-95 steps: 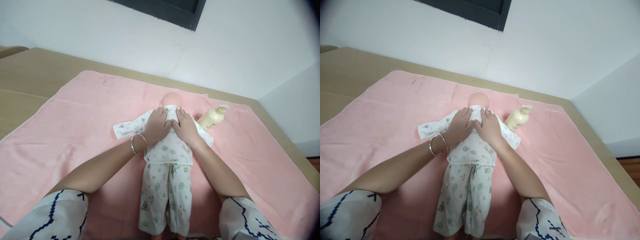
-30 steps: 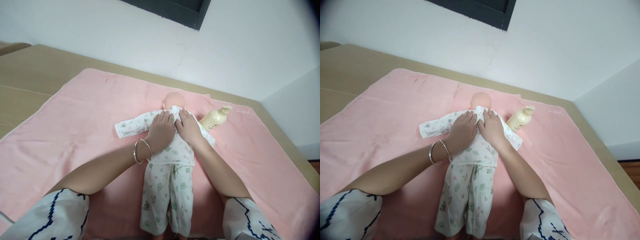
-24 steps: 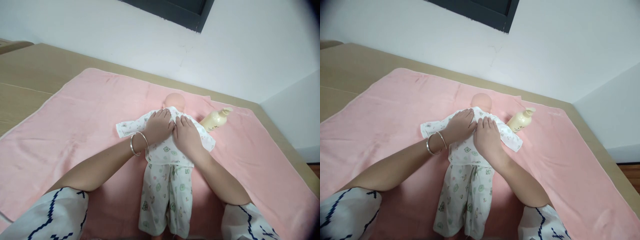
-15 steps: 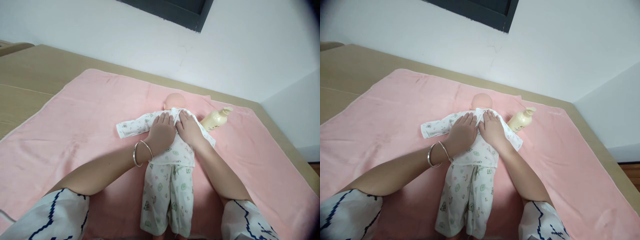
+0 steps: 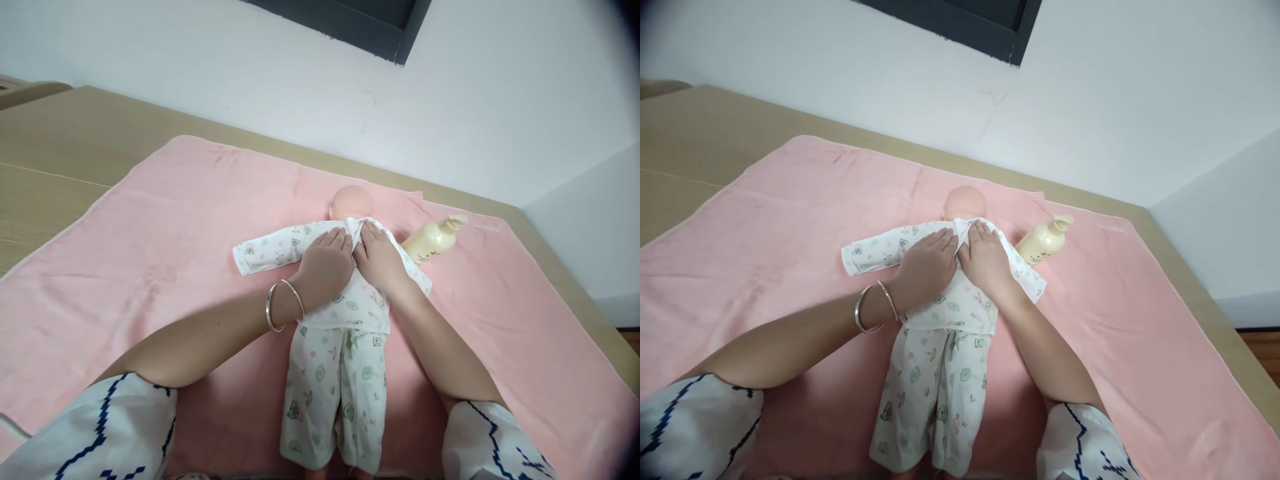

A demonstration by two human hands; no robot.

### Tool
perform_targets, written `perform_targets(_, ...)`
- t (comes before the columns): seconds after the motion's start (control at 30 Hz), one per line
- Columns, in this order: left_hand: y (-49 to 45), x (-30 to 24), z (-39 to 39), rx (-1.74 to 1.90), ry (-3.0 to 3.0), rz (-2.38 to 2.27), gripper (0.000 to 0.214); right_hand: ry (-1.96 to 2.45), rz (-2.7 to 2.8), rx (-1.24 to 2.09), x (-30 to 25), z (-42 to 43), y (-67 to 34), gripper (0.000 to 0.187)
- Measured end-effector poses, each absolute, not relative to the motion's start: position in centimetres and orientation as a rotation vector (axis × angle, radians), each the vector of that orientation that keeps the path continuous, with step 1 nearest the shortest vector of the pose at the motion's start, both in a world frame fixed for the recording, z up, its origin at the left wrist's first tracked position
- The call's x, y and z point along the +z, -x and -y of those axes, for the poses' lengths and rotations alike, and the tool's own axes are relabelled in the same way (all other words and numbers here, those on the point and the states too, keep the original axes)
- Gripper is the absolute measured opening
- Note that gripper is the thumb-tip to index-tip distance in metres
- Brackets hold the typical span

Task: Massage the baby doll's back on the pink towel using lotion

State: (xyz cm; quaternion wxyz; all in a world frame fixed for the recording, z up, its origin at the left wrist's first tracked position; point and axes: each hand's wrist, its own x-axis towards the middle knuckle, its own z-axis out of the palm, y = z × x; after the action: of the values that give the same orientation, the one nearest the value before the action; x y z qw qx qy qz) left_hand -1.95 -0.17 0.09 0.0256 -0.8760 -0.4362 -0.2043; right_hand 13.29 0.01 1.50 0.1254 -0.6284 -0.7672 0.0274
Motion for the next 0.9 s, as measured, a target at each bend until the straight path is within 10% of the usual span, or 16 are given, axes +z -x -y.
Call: perform_targets(0.9, 3.0, -0.7, -3.3, -0.694, 2.790, 1.298, 0.037, 1.765, 2.264, 0.066, 1.7, 1.7, -12.3, 0.054)
